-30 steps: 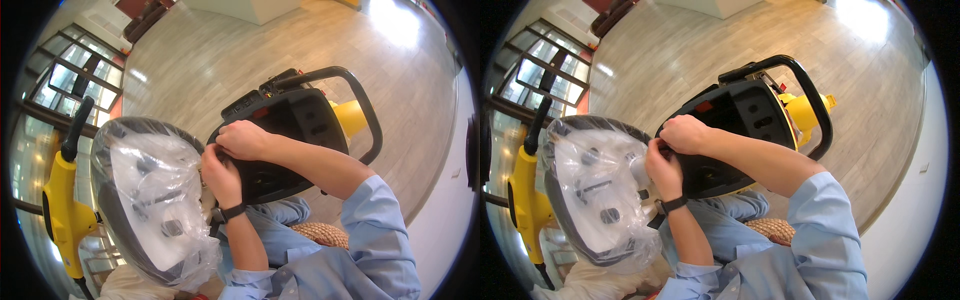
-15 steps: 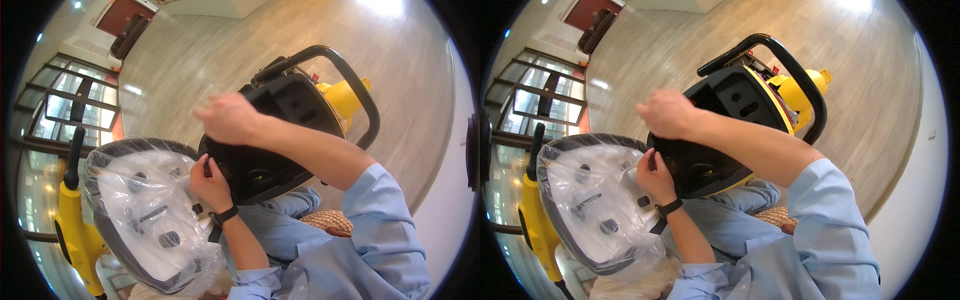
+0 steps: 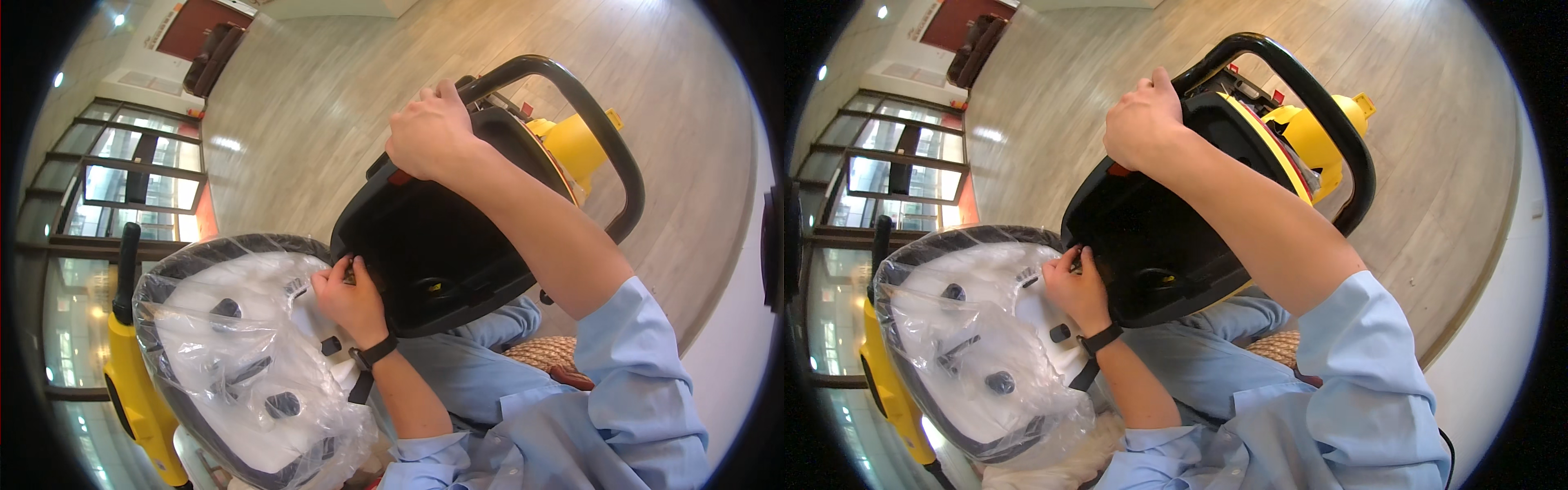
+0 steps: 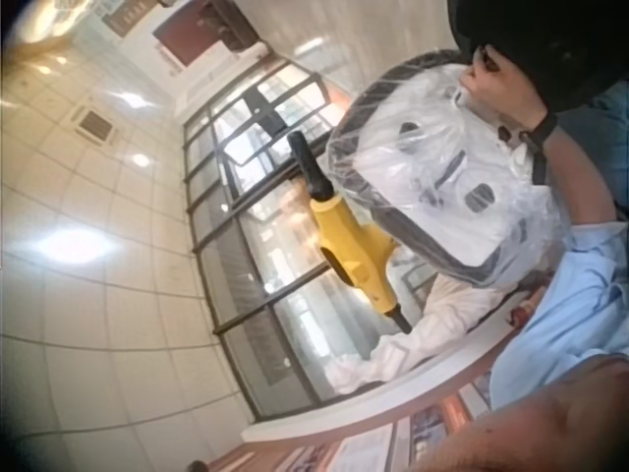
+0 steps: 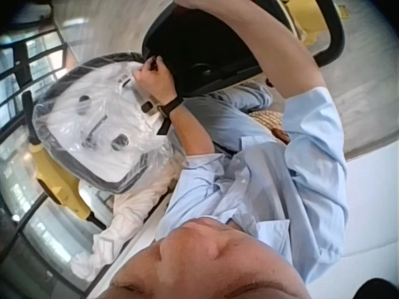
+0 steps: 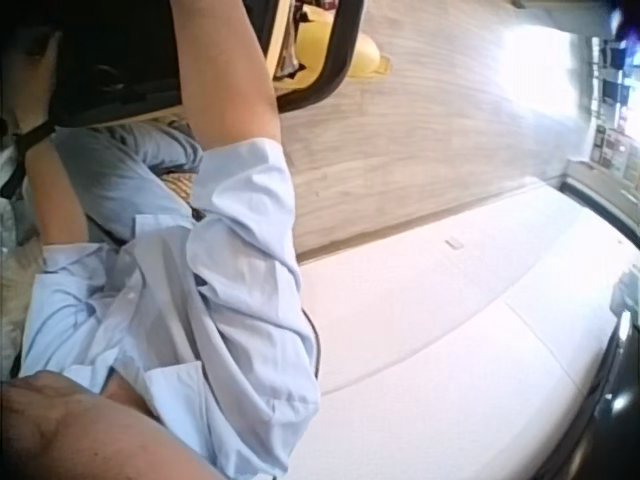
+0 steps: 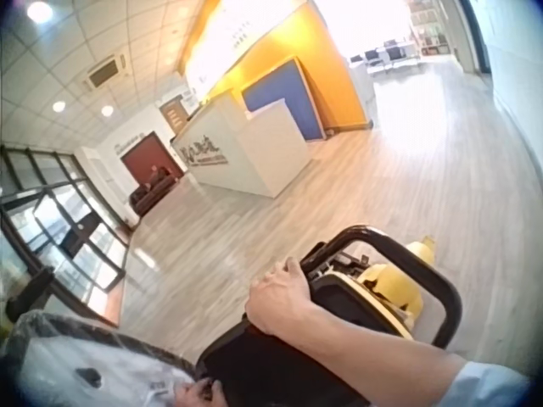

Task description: The person is repairing a scooter.

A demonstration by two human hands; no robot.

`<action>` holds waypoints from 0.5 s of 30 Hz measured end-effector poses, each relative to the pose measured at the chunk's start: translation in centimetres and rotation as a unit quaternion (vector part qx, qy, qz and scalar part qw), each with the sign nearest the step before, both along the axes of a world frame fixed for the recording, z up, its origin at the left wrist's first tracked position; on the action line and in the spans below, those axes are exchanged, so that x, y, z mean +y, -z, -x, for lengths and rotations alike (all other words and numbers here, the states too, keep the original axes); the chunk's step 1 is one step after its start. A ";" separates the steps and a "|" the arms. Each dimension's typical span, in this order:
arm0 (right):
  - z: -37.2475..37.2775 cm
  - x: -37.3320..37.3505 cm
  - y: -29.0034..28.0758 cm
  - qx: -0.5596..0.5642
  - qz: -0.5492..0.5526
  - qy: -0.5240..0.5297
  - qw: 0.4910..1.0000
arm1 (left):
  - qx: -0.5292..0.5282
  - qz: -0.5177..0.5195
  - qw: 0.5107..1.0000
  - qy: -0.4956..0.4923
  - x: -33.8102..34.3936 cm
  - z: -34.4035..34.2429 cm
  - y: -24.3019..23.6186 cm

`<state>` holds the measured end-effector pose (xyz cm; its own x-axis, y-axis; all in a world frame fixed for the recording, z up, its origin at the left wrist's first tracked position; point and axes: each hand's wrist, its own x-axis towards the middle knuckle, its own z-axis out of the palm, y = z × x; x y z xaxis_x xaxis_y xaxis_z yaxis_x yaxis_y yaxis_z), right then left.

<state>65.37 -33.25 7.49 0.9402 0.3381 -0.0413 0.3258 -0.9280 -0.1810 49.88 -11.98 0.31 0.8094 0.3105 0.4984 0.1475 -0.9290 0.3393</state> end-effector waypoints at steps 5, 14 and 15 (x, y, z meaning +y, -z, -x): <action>0.3 -0.3 0.0 0.017 0.004 -0.014 1.000 | 0.034 -0.004 0.999 -0.016 0.1 -0.5 0.2; -0.2 0.1 0.1 0.016 0.002 0.017 1.000 | 0.018 -0.006 1.000 -0.009 -0.2 0.0 0.0; -0.2 0.1 0.2 0.012 -0.007 0.016 1.000 | 0.007 0.005 1.000 -0.013 -0.2 0.1 0.0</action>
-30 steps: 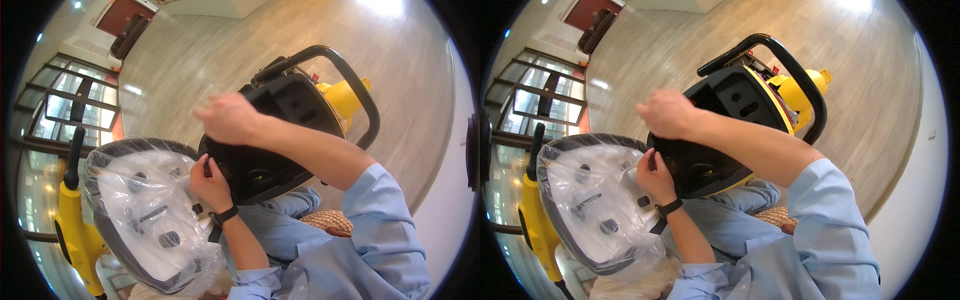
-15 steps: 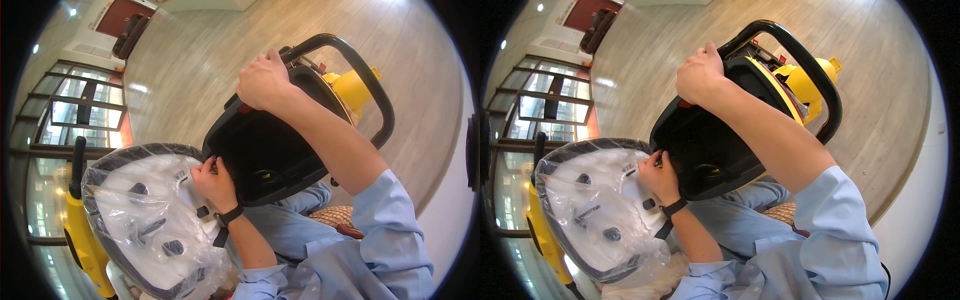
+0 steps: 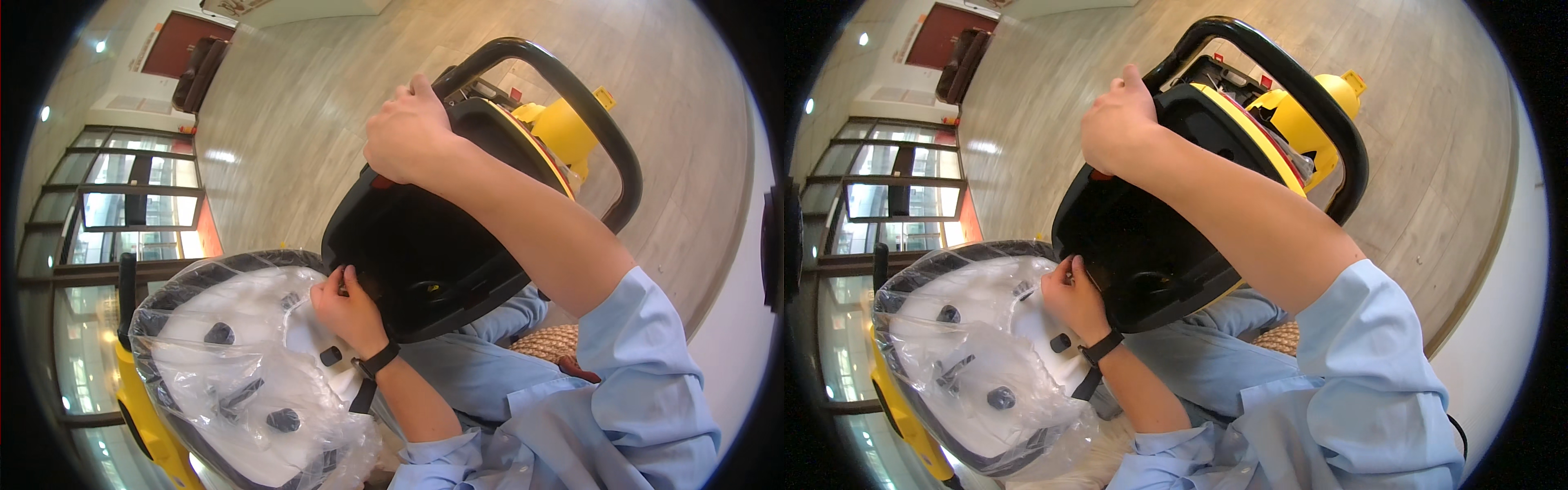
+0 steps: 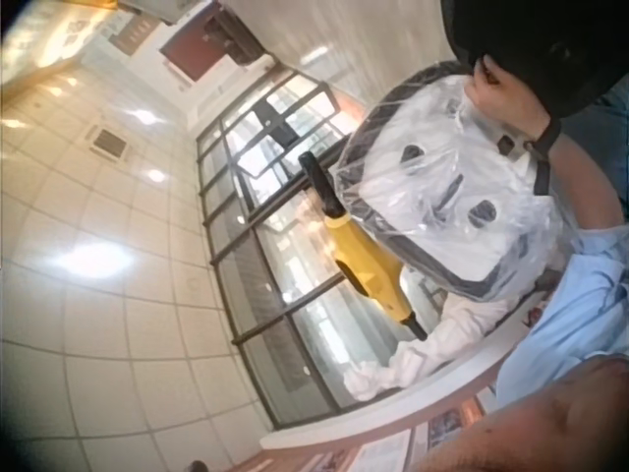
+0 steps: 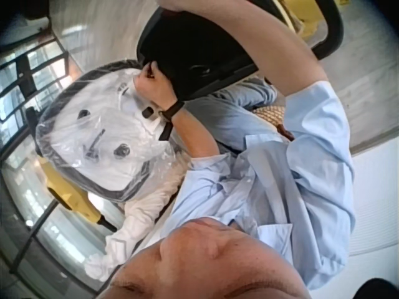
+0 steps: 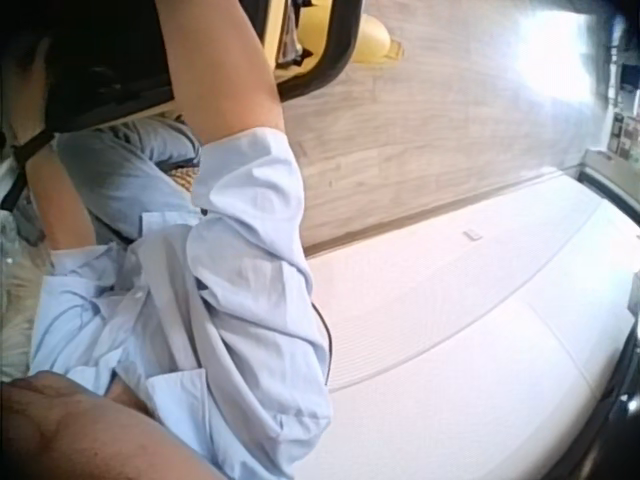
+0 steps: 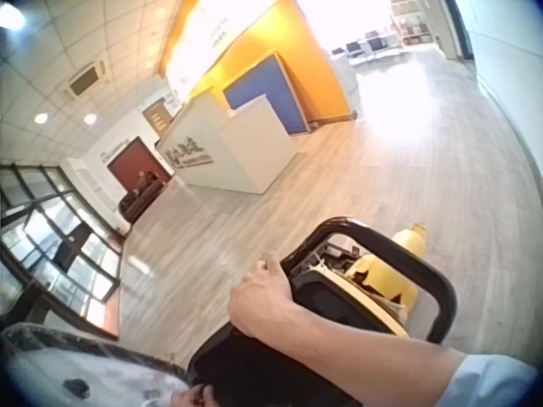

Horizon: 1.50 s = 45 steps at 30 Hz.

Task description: The person is repairing a scooter.

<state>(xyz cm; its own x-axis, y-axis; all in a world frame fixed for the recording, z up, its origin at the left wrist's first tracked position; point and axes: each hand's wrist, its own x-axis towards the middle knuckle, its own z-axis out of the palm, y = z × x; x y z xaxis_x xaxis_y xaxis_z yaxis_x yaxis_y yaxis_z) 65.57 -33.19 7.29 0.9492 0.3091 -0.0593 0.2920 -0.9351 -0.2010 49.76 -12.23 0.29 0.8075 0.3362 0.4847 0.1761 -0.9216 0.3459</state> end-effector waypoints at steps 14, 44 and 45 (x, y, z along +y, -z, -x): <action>0.3 -0.4 0.3 -0.038 -0.009 -0.029 0.999 | 0.047 -0.052 0.997 0.014 0.2 -0.3 -0.2; 0.6 -0.7 0.3 -0.028 -0.020 -0.048 0.998 | 0.077 -0.175 0.981 0.010 -0.7 -0.8 -0.4; 0.6 -0.8 0.3 -0.026 -0.021 -0.048 0.998 | 0.072 -0.186 0.980 0.016 -0.5 -0.8 -0.3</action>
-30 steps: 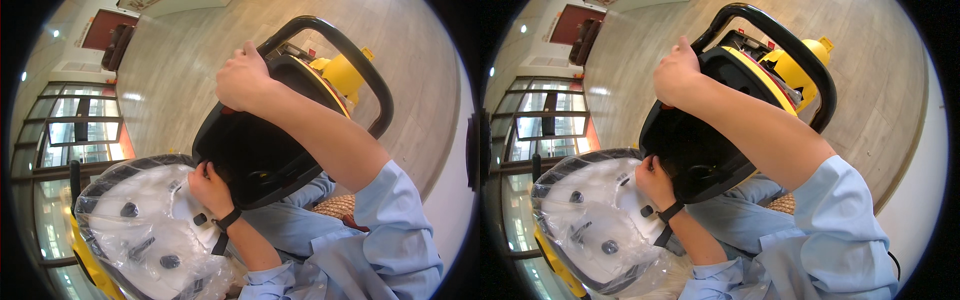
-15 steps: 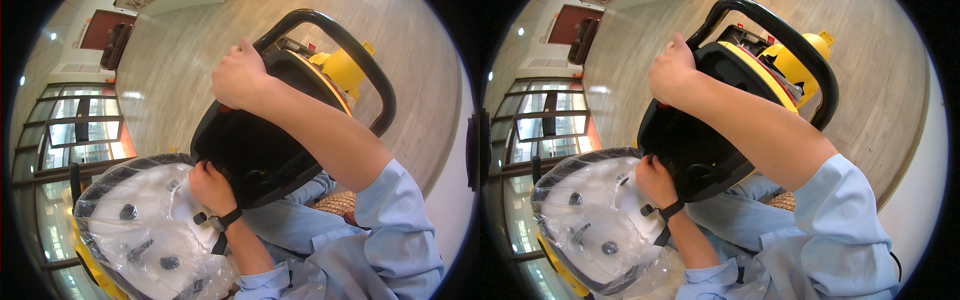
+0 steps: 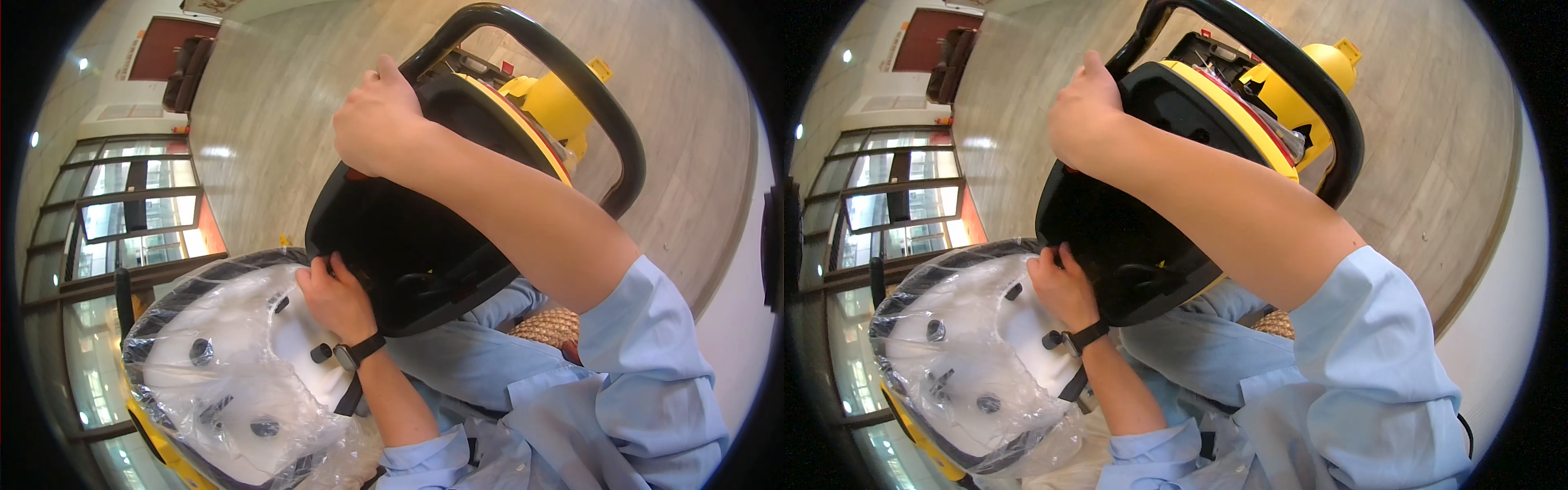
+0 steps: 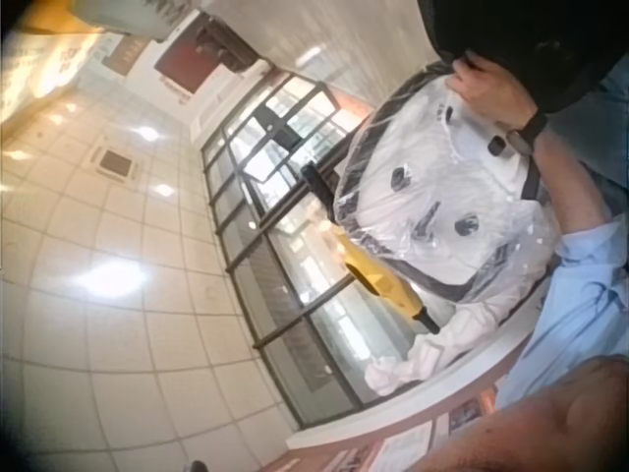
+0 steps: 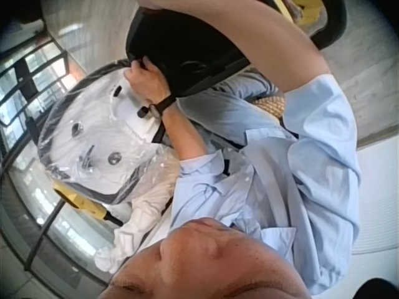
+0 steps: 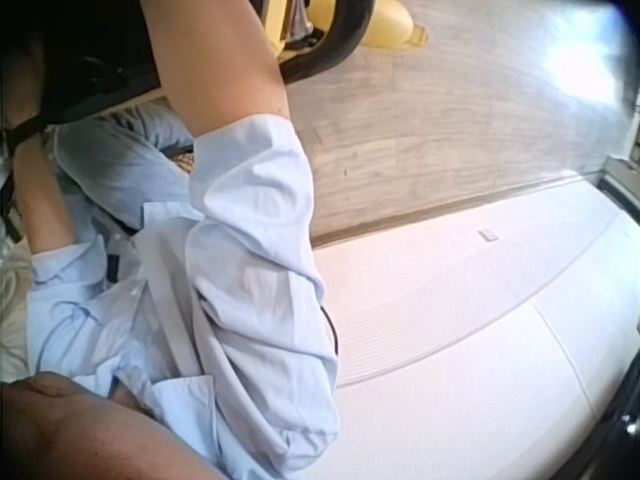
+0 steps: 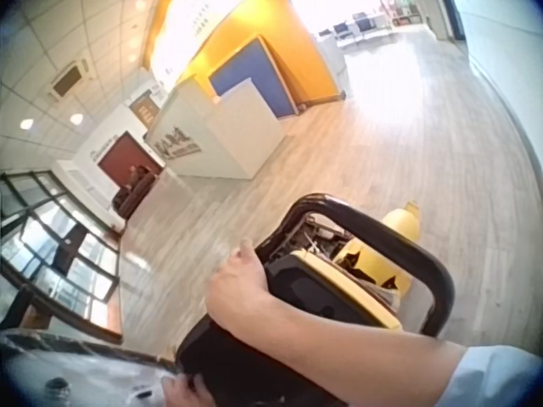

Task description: The person is repairing a scooter.

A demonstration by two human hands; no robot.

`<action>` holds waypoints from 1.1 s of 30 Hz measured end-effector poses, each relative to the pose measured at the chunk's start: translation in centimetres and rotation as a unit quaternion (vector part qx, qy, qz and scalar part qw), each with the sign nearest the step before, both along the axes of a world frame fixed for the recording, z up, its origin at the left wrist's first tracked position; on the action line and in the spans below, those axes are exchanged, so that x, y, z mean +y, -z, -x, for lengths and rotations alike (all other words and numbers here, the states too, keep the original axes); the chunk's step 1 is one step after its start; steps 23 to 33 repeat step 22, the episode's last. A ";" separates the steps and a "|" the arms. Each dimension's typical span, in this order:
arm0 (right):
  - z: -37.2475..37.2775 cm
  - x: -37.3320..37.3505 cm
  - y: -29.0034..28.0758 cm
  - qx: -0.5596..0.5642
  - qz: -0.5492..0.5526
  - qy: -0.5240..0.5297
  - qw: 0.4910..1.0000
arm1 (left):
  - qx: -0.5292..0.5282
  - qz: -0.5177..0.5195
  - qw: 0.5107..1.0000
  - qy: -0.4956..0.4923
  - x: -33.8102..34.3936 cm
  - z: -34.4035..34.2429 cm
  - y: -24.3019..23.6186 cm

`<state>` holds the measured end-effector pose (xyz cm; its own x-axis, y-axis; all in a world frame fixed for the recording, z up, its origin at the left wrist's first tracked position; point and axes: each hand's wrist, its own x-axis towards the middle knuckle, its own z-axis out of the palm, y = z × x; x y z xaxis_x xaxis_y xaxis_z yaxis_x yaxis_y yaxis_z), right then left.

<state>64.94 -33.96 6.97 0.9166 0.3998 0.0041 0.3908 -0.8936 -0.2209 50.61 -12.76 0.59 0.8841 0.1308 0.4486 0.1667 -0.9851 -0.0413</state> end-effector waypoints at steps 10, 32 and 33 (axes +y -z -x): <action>-0.1 0.3 0.2 -0.014 0.003 0.010 1.000 | -0.020 0.030 0.999 0.014 0.7 -0.5 0.3; 0.2 0.0 -0.4 -0.013 0.008 -0.001 1.000 | -0.003 0.084 0.996 0.011 1.6 -0.1 0.6; 0.2 0.0 -0.4 -0.013 0.008 -0.001 1.000 | -0.003 0.084 0.996 0.011 1.6 -0.1 0.6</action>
